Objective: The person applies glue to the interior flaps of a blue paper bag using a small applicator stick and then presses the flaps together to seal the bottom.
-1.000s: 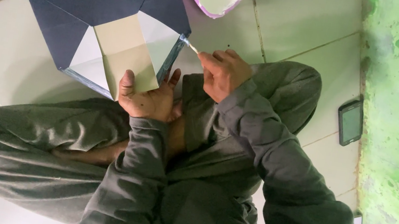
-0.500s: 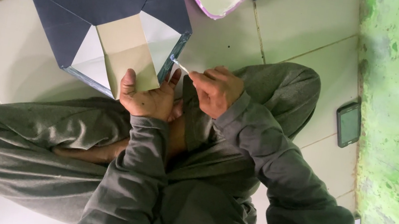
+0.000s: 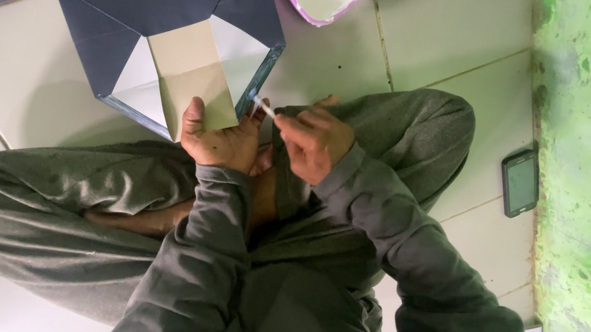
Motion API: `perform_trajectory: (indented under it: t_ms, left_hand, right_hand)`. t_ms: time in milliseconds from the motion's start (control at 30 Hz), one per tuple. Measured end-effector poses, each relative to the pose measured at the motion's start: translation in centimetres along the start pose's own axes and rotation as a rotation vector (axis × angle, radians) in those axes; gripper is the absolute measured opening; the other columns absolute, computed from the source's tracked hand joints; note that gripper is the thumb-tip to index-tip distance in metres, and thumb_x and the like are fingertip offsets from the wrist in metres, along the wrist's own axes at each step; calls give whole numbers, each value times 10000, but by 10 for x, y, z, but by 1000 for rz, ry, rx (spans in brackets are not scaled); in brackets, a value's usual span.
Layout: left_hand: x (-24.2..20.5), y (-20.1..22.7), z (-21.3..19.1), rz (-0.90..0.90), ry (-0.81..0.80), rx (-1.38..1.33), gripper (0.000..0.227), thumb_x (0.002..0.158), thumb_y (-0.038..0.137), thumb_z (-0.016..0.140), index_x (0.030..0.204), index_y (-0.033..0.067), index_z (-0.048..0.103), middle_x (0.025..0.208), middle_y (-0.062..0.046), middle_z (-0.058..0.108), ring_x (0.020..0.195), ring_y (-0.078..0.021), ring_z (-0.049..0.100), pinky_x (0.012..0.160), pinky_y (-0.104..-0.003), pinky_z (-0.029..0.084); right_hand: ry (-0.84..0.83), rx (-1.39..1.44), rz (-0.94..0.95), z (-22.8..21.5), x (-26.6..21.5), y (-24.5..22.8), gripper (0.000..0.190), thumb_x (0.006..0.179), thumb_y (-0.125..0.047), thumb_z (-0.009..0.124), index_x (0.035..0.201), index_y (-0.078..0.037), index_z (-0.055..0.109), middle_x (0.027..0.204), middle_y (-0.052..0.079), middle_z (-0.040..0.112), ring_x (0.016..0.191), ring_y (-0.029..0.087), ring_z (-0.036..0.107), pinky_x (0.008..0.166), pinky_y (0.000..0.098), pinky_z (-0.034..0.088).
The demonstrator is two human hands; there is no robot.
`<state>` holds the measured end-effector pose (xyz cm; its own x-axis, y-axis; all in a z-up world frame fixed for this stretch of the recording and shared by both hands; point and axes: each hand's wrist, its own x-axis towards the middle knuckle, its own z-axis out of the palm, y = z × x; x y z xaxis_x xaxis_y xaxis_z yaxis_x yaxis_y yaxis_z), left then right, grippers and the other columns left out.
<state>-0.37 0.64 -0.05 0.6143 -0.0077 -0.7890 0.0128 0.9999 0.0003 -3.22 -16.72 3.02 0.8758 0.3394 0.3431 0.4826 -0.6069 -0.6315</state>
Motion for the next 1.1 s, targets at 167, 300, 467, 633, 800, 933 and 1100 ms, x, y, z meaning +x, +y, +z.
perform_trajectory:
  t_ms: [167,300,467,633,800,933,1100]
  left_hand:
    - [11,4,-15,-1,-29,39,484,785,373,712,1151,62,653,1133,-194,707,947,-484,669,955,-746,500]
    - [-10,4,-7,48,-139,183,581,791,520,718,1225,140,644,1206,-124,676,1079,-396,622,1011,-631,423]
    - [-25,25,2,49,-150,152,709,827,622,637,1349,149,556,1328,-128,571,1219,-404,541,1035,-620,368]
    - [-25,53,-3,128,-90,56,964,835,705,558,1558,93,380,1594,-278,365,1446,-533,332,1094,-744,132]
    - [-29,90,16,320,-131,3,773,843,583,647,1353,6,589,1420,-302,565,1345,-500,518,1177,-679,271]
    - [-30,94,33,261,-124,-10,756,818,563,668,1320,-1,627,1386,-304,607,1314,-505,556,1186,-683,297]
    - [-14,101,29,247,-54,113,773,844,629,569,1359,57,644,1326,-257,676,1240,-438,665,1125,-593,479]
  right_hand:
    - [-34,76,95,-12,10,-22,298,1018,-124,677,1307,-193,705,637,16,626,484,233,558,405,305,517]
    - [74,275,286,-33,29,-29,220,1019,-211,722,1215,-159,809,771,71,751,611,294,705,602,418,618]
    - [40,401,400,-50,22,-6,245,1005,-204,757,1219,-90,790,775,111,774,707,186,736,692,354,608]
    - [92,434,502,-72,32,14,275,992,-188,766,1217,-32,757,820,153,791,819,147,747,746,328,616]
    - [197,7,464,-94,43,92,171,975,-135,772,1135,-122,830,811,110,757,767,201,746,677,359,600]
    - [134,-388,168,-103,78,135,160,944,-115,772,1051,-204,850,799,52,760,750,329,738,672,436,620]
    - [-31,-779,-87,-89,116,161,143,923,-145,696,927,-278,747,776,-8,644,709,291,677,579,387,596]
